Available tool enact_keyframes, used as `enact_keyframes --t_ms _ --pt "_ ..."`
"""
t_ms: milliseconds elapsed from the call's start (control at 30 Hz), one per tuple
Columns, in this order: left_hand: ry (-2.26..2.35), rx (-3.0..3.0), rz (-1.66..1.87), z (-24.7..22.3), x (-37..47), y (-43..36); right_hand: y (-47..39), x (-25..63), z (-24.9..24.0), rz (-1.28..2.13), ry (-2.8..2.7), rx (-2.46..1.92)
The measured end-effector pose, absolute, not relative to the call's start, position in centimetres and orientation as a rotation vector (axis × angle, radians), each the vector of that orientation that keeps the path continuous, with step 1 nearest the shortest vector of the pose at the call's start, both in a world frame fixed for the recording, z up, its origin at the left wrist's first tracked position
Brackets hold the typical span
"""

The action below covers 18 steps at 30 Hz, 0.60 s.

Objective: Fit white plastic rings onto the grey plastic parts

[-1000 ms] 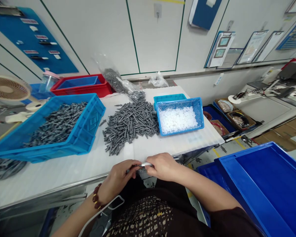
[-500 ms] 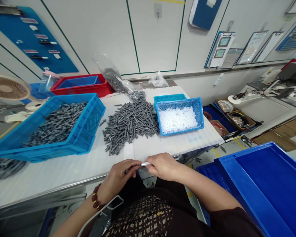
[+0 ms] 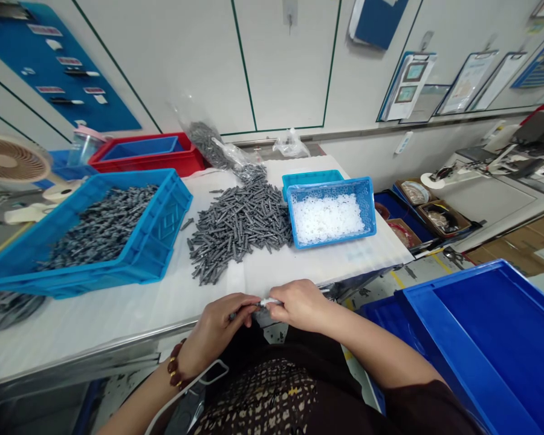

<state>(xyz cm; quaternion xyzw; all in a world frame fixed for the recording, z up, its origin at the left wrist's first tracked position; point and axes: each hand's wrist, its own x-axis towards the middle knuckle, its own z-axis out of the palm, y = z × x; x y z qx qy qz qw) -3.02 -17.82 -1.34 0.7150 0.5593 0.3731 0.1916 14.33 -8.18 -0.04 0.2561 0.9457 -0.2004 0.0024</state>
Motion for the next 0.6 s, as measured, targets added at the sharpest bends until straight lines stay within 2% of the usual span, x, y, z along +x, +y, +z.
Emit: enact_keyframes --t_ms 400,600 --pt "1.555 1.906 1.046 -1.7 -3.1 -17.5 -8.1 14.1 -0.7 -0.579 2.924 1.021" --pt "1.55 1.311 1.01 -2.8 -4.7 -15.3 -6.6 15.3 -1.3 -0.83 2.886 1.102"
